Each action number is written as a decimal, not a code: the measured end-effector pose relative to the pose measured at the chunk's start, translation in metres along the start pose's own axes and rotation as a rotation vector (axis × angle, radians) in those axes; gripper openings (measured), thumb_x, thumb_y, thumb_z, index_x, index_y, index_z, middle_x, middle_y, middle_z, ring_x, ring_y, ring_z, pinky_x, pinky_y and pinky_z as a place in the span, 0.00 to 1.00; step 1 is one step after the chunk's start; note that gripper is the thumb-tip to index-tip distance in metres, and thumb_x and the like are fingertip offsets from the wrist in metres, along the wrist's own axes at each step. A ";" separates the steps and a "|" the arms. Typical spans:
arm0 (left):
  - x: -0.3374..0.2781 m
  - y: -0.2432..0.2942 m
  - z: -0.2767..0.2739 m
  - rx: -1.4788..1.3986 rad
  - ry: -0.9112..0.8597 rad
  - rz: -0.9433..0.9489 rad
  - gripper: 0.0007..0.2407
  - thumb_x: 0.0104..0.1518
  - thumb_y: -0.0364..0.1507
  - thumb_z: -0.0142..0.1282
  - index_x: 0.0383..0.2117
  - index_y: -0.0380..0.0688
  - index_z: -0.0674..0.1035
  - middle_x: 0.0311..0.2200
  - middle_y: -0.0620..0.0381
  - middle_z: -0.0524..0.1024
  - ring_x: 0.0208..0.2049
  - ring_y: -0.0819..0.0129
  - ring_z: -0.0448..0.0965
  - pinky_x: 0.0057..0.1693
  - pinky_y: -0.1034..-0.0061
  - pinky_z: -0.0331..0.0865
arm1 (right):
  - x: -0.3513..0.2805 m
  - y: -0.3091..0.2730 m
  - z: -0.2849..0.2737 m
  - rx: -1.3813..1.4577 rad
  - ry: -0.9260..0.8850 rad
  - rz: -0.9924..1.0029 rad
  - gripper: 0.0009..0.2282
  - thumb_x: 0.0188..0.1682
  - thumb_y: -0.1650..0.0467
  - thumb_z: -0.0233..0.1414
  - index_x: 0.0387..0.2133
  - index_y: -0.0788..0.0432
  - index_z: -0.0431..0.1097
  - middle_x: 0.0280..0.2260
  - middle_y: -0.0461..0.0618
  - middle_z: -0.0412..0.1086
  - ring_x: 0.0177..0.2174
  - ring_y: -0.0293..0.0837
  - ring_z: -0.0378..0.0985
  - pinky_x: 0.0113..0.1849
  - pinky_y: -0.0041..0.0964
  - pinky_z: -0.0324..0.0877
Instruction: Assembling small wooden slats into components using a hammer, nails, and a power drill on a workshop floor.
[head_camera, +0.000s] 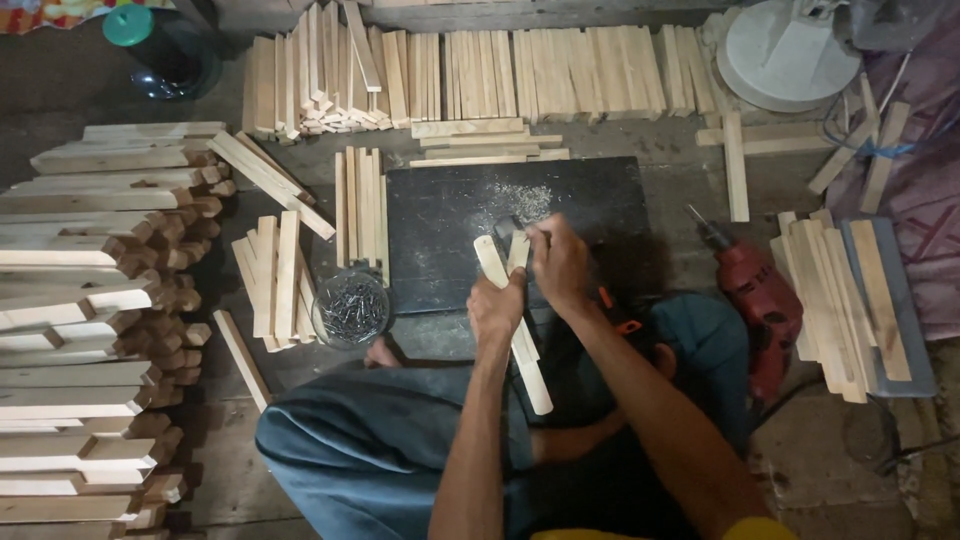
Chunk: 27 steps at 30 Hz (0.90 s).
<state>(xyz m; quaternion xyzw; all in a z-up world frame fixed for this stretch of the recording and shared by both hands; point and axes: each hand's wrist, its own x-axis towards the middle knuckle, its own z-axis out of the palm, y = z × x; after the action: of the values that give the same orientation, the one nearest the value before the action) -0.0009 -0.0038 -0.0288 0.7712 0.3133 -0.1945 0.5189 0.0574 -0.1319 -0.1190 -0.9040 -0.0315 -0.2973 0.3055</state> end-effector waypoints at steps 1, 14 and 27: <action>0.000 0.000 -0.001 -0.002 0.002 -0.003 0.27 0.55 0.48 0.59 0.56 0.43 0.80 0.47 0.41 0.83 0.56 0.43 0.81 0.58 0.49 0.75 | -0.002 0.004 0.004 0.002 -0.003 -0.001 0.08 0.56 0.63 0.59 0.36 0.55 0.74 0.21 0.53 0.74 0.26 0.67 0.77 0.18 0.54 0.67; -0.019 0.011 -0.010 0.058 -0.028 -0.001 0.29 0.54 0.50 0.58 0.55 0.41 0.81 0.49 0.39 0.83 0.57 0.42 0.79 0.61 0.50 0.73 | -0.016 -0.001 -0.038 -0.193 -0.126 -0.340 0.10 0.56 0.59 0.57 0.47 0.45 0.78 0.50 0.48 0.76 0.45 0.56 0.80 0.35 0.46 0.79; 0.006 -0.010 -0.006 0.120 -0.029 0.017 0.28 0.54 0.50 0.58 0.51 0.37 0.83 0.46 0.37 0.84 0.55 0.40 0.81 0.60 0.51 0.74 | -0.057 0.041 -0.109 -0.125 -0.515 0.404 0.24 0.59 0.60 0.50 0.62 0.66 0.65 0.49 0.69 0.70 0.46 0.73 0.76 0.45 0.60 0.75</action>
<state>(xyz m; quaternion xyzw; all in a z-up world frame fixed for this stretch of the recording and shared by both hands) -0.0034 0.0057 -0.0374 0.8007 0.2868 -0.2197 0.4779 -0.0360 -0.2202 -0.1038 -0.9544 0.0905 0.0064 0.2844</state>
